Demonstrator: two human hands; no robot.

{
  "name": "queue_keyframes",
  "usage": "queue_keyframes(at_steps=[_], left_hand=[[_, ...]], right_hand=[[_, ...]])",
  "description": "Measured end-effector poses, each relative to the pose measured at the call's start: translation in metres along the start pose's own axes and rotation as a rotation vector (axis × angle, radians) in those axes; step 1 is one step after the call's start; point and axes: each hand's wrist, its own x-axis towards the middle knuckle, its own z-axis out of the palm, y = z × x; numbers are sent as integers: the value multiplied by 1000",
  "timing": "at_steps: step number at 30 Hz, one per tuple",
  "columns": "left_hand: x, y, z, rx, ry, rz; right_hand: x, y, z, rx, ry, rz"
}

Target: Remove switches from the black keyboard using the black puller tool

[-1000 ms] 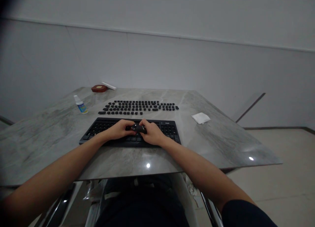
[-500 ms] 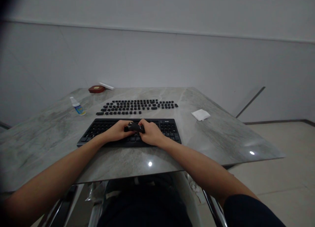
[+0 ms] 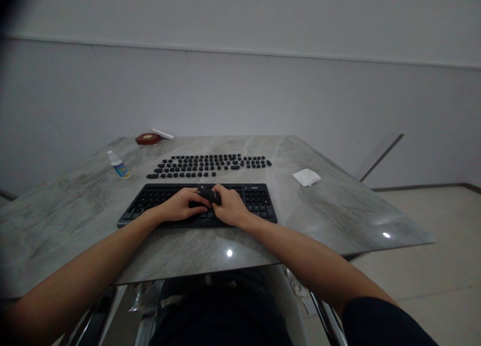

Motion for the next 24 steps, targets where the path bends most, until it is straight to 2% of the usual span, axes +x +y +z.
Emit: queue_keyframes(at_steps=[5,11,24], left_hand=[[1,-3,2,47,55,-54],[2,-4,3,59,58,-83],[3,0,1,31,38,-39]], right_hand=[[3,3,-7,-24,-102,-116],[11,11,-14,2,-184,-165],[21,20,-9,105,-188,-186]])
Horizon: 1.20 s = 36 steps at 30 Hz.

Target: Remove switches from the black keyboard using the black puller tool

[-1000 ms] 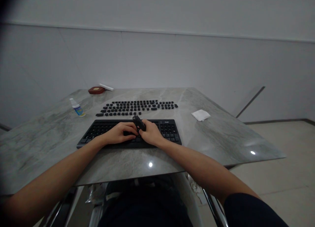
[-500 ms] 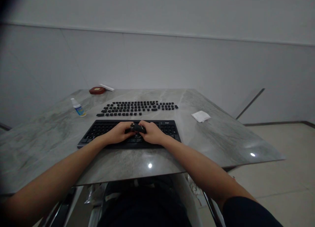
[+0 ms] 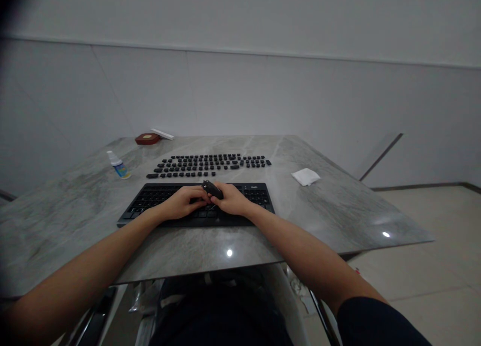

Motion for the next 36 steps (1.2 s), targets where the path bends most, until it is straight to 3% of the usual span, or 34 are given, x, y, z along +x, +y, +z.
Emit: queue_keyframes(at_steps=[10,19,23,28,36], left_hand=[[-1,1,0,28,-5,-13],[0,7,-3,41,-51,-21],[1,7,-4,39,-50,-21],[0,3,-1,28,-59,-14],[-2,4,-1,14,-7,-22]], right_hand=[[-12,-13,-2,-150,3,17],[-13,-16,-6,-375,-66,-77],[-10,-10,-7,-288,-50,-122],[-4,-2,-3,-54,-4,-45],[-2,-2,7,-81,126,71]])
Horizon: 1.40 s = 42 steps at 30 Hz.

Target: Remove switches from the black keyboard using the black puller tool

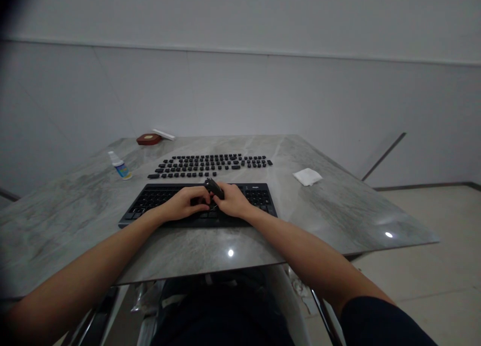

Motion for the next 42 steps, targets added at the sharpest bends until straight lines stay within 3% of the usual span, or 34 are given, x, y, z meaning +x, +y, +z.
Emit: queue_keyframes(at_steps=[5,19,30,42], left_hand=[[0,-3,2,-77,-2,100],[-1,-2,3,-31,14,58],[-1,-5,3,-32,0,100],[-2,-8,5,-29,11,117]], right_hand=[[-8,-11,-1,-79,0,23],[-18,-15,3,-295,-7,-66],[-21,-8,7,-435,-17,-331],[-21,-2,12,-486,163,-584]])
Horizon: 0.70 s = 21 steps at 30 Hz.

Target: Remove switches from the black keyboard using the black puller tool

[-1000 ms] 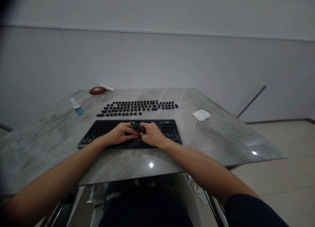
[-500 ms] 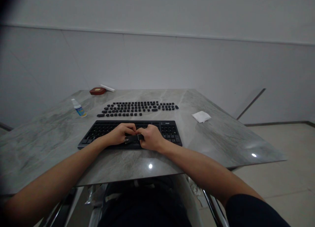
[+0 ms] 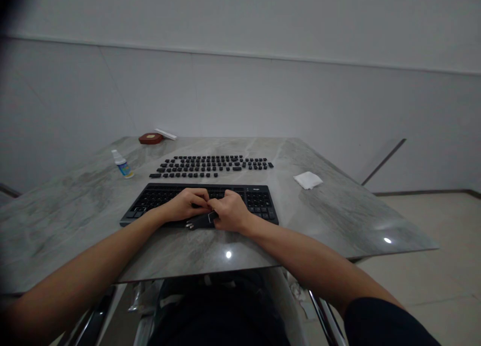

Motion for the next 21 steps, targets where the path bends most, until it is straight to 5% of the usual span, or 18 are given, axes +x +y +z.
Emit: queue_keyframes(at_steps=[11,17,21], left_hand=[[0,1,-1,0,-12,8],[0,0,0,-1,7,-3],[0,1,-1,-3,4,-12]], right_hand=[[2,-2,-2,-46,-37,-36],[7,0,-3,143,-60,338],[10,4,-3,177,-59,404]])
